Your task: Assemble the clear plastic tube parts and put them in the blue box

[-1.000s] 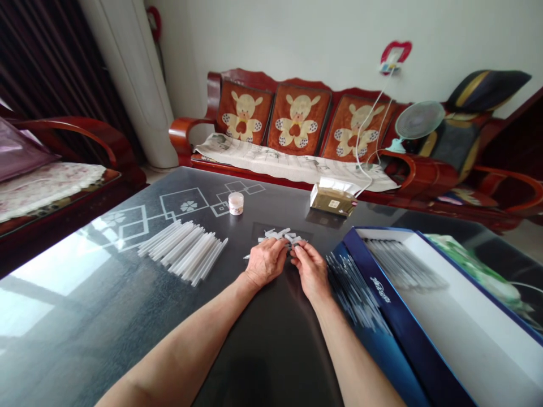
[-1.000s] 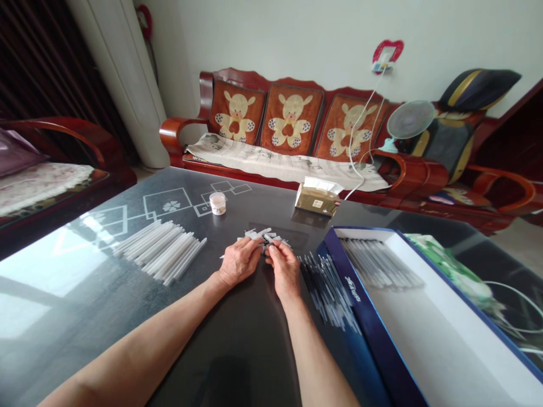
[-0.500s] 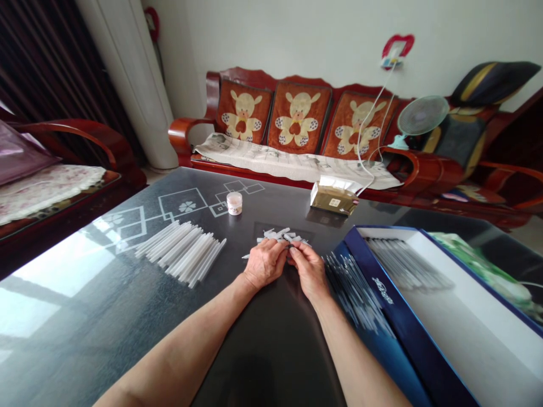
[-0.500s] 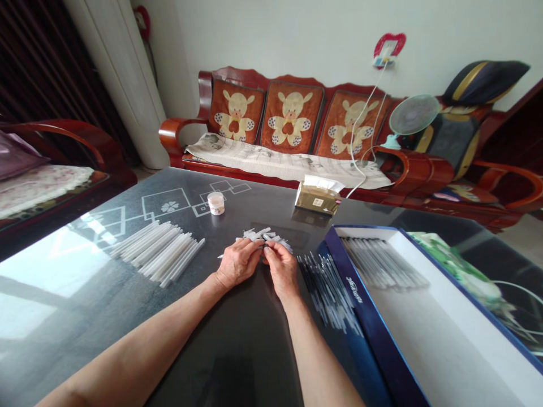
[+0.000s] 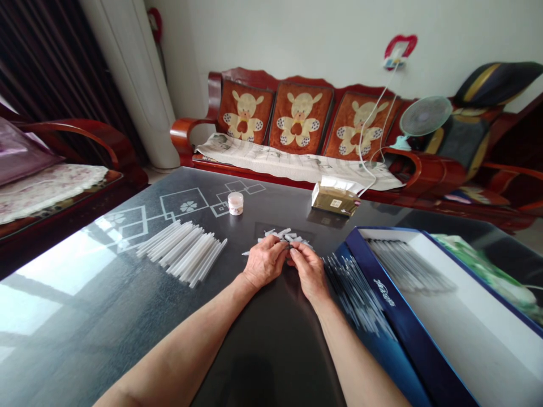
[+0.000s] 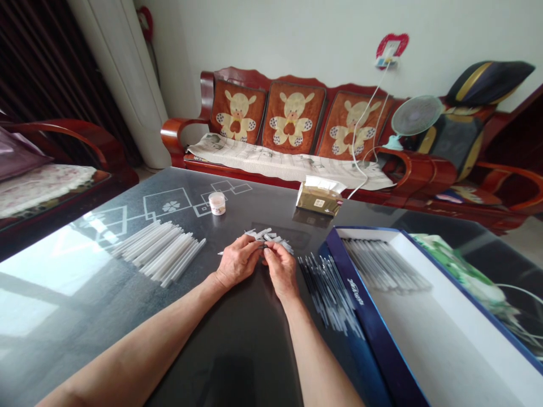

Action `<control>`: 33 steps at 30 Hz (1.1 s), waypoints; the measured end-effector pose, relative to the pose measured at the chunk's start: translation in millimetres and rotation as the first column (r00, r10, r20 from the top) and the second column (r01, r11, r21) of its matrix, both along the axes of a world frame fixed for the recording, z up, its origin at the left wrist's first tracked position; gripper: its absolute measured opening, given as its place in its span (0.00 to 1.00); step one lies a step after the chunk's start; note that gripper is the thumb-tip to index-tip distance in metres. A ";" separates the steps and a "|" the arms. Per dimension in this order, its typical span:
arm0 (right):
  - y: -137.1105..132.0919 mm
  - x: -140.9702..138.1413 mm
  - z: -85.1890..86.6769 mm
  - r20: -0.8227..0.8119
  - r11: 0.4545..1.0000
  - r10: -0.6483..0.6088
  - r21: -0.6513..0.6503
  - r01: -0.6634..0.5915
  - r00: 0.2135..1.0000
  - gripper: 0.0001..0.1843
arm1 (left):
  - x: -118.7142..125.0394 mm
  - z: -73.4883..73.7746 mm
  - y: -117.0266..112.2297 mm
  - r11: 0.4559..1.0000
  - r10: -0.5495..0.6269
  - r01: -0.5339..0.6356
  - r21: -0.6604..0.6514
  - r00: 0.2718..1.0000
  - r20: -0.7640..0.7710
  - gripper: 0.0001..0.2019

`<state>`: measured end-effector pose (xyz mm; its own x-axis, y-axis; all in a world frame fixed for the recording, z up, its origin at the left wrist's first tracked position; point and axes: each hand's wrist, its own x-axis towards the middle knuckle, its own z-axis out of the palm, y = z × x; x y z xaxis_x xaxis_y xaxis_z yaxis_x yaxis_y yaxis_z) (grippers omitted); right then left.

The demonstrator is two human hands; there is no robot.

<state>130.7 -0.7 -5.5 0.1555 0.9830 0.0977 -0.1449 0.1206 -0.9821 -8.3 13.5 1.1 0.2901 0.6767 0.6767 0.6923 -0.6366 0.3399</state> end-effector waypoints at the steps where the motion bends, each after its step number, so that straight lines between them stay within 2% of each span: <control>1: 0.6 0.0 -1.2 0.001 1.000 -0.003 -0.002 0.003 1.000 0.16 | -0.3 -0.1 0.9 1.000 0.011 -0.011 0.025 1.000 -0.028 0.11; 8: 0.6 -1.6 -1.0 0.050 0.999 -0.044 -0.015 0.045 0.998 0.17 | -1.1 7.0 0.5 0.992 0.070 -0.054 0.113 0.987 -0.142 0.13; 12: -3.5 -2.1 6.2 0.195 0.996 -0.086 0.003 0.087 0.977 0.18 | -0.6 13.3 -3.9 0.995 0.037 -0.017 0.103 0.981 -0.192 0.14; 16: -5.0 -2.4 8.4 0.292 0.993 -0.104 -0.020 0.114 0.951 0.22 | -0.5 10.8 -3.6 0.996 0.022 -0.006 0.089 0.984 -0.176 0.14; 20: -4.8 -1.6 6.9 0.261 0.995 -0.097 0.002 0.100 0.961 0.18 | -0.8 7.0 -1.6 0.996 0.035 -0.022 0.091 0.988 -0.148 0.14; 24: -5.4 -0.9 8.3 0.247 0.997 -0.073 0.004 0.074 0.966 0.13 | -0.8 9.2 -2.7 0.997 0.023 -0.010 0.077 0.986 -0.166 0.14; 33: -5.7 -4.7 10.4 0.302 0.992 -0.106 -0.027 0.120 0.947 0.21 | -1.4 10.6 -3.4 0.998 0.010 0.002 0.061 0.983 -0.183 0.13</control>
